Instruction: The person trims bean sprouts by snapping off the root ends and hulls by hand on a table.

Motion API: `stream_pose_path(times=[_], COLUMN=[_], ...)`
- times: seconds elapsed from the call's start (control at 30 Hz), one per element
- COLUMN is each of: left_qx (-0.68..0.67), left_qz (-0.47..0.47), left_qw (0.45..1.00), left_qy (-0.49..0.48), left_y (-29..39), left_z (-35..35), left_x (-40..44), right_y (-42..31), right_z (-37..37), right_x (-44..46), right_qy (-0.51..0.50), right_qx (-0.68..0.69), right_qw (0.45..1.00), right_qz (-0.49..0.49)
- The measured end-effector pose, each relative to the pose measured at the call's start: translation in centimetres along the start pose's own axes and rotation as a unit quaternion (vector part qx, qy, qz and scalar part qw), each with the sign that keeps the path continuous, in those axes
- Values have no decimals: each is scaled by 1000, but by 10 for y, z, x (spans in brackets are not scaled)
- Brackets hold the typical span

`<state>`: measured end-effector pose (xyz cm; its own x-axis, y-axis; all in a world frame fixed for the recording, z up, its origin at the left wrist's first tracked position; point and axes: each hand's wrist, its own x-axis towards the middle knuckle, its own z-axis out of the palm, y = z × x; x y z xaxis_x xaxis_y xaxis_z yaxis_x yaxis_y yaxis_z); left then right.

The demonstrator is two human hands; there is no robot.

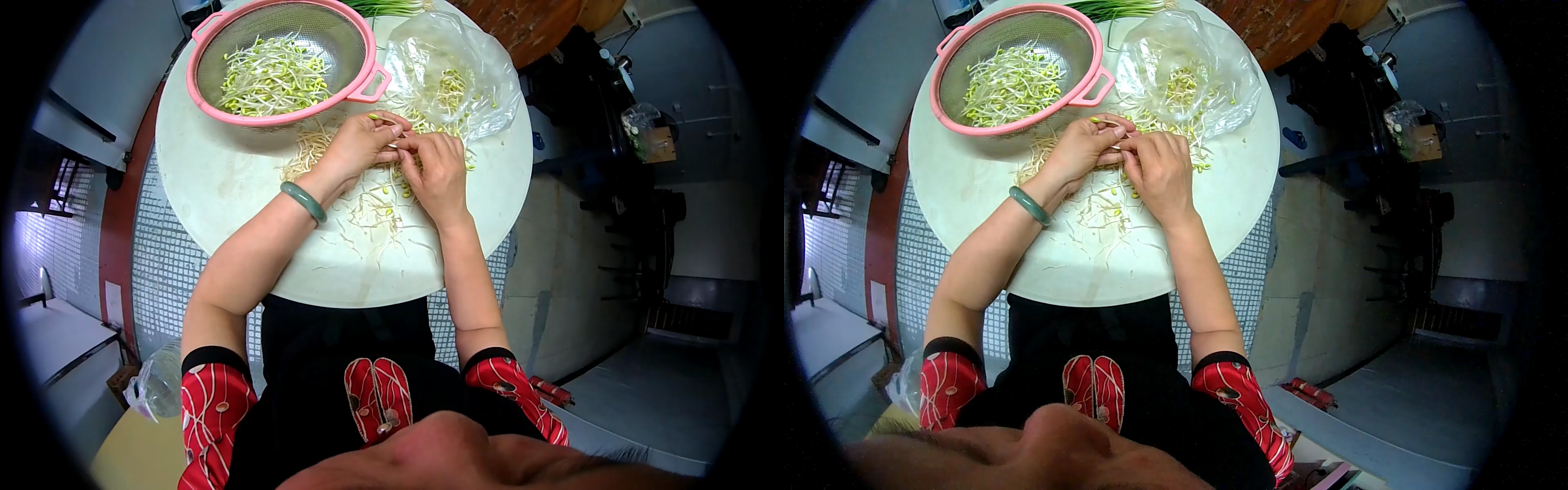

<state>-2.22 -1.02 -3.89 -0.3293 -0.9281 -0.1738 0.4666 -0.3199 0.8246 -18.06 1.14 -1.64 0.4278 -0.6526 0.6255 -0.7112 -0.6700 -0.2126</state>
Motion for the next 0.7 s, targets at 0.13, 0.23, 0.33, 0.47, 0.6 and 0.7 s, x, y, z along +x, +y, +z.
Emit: stream_pose_path(times=[0.13,0.23,0.33,0.47,0.6,0.7], left_qx=[12,114,363,581,740,765], left_qz=[16,126,373,503,366,325], left_qw=[1000,985,853,611,521,520], left_qy=[-11,-29,43,189,216,197], left_y=[5,18,57,105,114,107], left_z=[6,13,19,-8,-58,-75], left_x=[-4,-16,-40,-53,-50,-50], right_y=[0,4,6,-4,0,-13], right_z=[-2,-16,-32,-41,-38,-38], right_x=[-3,-8,-13,-25,-44,-45], right_qy=[30,42,9,-45,-119,-171], right_qx=[151,285,294,209,138,121], right_qw=[984,946,944,960,979,977], right_qz=[89,153,152,182,88,36])
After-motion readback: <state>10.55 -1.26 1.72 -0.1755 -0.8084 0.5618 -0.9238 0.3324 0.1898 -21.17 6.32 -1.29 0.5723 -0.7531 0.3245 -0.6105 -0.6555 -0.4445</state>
